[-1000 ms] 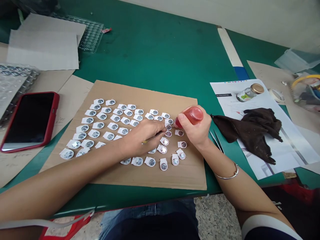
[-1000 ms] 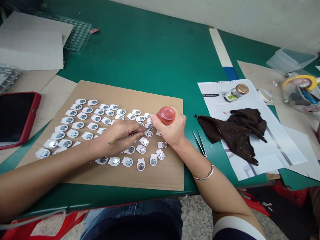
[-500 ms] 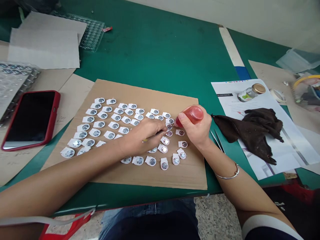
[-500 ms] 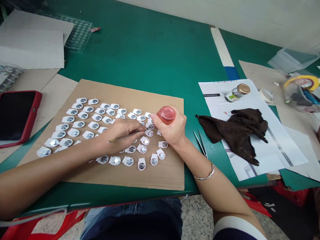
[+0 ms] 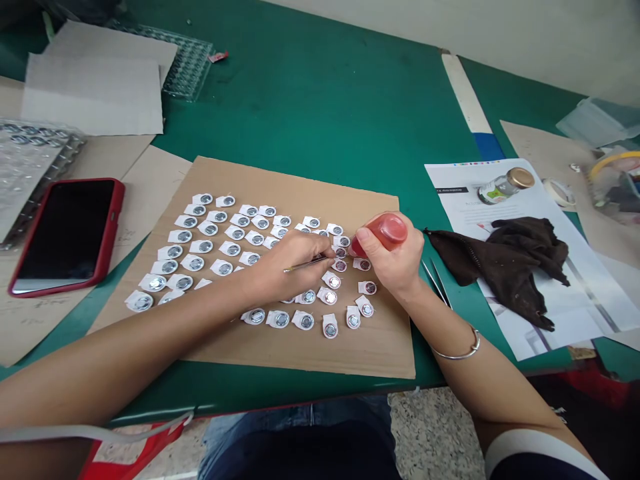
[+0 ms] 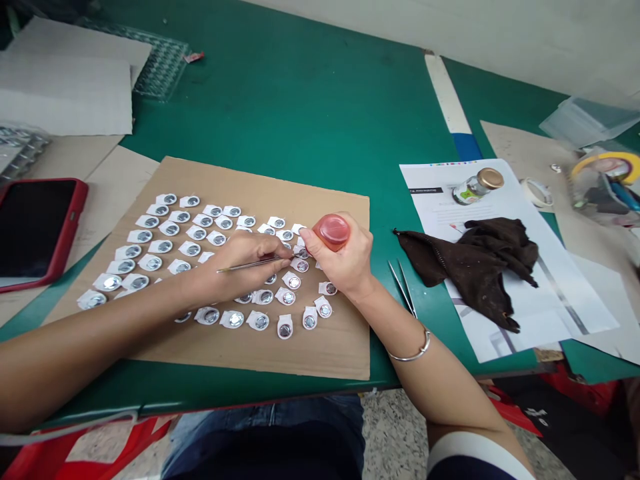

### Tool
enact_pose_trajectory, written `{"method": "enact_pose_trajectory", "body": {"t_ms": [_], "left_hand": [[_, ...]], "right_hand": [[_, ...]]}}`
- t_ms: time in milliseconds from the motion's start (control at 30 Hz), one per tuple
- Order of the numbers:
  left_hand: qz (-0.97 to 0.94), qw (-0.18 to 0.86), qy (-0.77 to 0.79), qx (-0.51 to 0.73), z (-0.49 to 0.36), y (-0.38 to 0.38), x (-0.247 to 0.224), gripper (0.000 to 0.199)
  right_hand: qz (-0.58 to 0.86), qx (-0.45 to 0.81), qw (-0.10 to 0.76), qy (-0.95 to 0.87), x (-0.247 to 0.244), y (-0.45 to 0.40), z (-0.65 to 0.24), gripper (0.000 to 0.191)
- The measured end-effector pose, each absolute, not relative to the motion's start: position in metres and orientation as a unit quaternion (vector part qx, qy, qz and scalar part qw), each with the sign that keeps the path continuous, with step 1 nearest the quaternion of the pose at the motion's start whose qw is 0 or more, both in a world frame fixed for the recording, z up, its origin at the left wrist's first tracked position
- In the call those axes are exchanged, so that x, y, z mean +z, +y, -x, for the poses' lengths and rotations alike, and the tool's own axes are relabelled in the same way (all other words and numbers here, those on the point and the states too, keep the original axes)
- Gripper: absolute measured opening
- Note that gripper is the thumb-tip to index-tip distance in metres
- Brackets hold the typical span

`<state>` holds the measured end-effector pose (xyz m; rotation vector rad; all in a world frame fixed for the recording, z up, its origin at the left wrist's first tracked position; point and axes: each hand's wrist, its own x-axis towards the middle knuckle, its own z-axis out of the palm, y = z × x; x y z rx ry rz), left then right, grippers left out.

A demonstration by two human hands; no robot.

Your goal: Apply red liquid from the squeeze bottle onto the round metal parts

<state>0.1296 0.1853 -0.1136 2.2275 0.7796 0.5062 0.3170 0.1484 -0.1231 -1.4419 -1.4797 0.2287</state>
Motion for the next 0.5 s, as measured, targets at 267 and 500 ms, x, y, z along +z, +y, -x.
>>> {"method": "enact_pose_trajectory", "body": {"t_ms": [267, 500], "left_hand": [[-0.852, 0.366, 0.325, 0.185, -0.1300, 0.1863, -0.1153, 0.013], [-0.846, 0.376, 0.328, 0.188, -0.1303, 0.1875, -0.1159, 0.011]], "right_hand": [[0.598, 0.104, 0.513, -0.607, -0.1227, 0.1478, -0.3168, 0.024], [0.595, 0.112, 0.514, -0.608, -0.1224, 0.1476, -0.3166, 0.020]]}}
